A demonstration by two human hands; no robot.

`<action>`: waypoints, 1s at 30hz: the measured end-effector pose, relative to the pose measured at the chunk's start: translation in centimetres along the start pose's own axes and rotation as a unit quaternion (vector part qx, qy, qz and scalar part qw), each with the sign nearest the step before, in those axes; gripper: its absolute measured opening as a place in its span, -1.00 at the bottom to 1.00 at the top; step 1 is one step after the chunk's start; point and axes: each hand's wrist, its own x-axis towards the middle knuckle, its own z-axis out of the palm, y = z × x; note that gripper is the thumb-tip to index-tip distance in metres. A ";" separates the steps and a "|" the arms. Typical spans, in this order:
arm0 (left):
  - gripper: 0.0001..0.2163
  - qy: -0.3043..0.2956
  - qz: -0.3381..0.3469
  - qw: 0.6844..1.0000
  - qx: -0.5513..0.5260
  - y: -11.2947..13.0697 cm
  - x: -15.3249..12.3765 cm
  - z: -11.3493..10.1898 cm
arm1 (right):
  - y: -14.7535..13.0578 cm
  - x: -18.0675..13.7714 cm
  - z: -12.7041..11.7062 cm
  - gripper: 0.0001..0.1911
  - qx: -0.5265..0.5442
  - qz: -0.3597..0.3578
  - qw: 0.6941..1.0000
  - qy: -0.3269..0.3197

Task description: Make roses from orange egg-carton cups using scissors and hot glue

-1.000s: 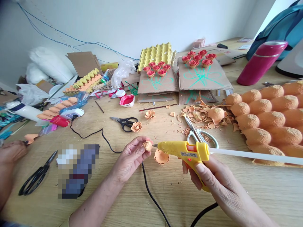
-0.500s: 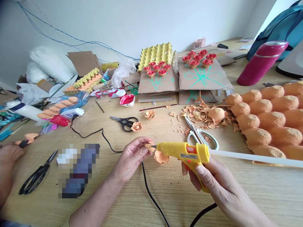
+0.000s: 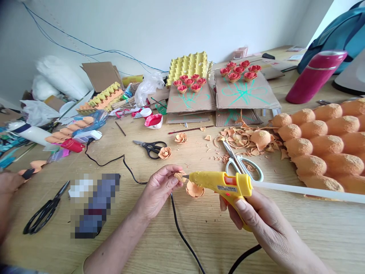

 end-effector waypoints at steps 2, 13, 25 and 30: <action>-0.82 0.001 0.000 1.000 0.000 0.0 0.0 0.0 | 0.1 0.1 0.0 -0.50 0.004 0.005 1.000 0.001; -0.77 0.014 -0.030 0.999 -0.006 0.4 -0.1 0.1 | -0.3 0.2 -0.1 -0.50 0.014 0.009 1.000 0.009; -0.77 0.008 -0.045 0.998 -0.037 0.5 -0.2 0.2 | -0.6 0.2 0.0 -0.53 0.017 0.009 1.000 0.022; -0.74 0.023 -0.061 0.995 -0.074 0.7 -0.1 0.2 | -0.7 0.1 0.0 -0.51 0.029 0.028 0.999 0.007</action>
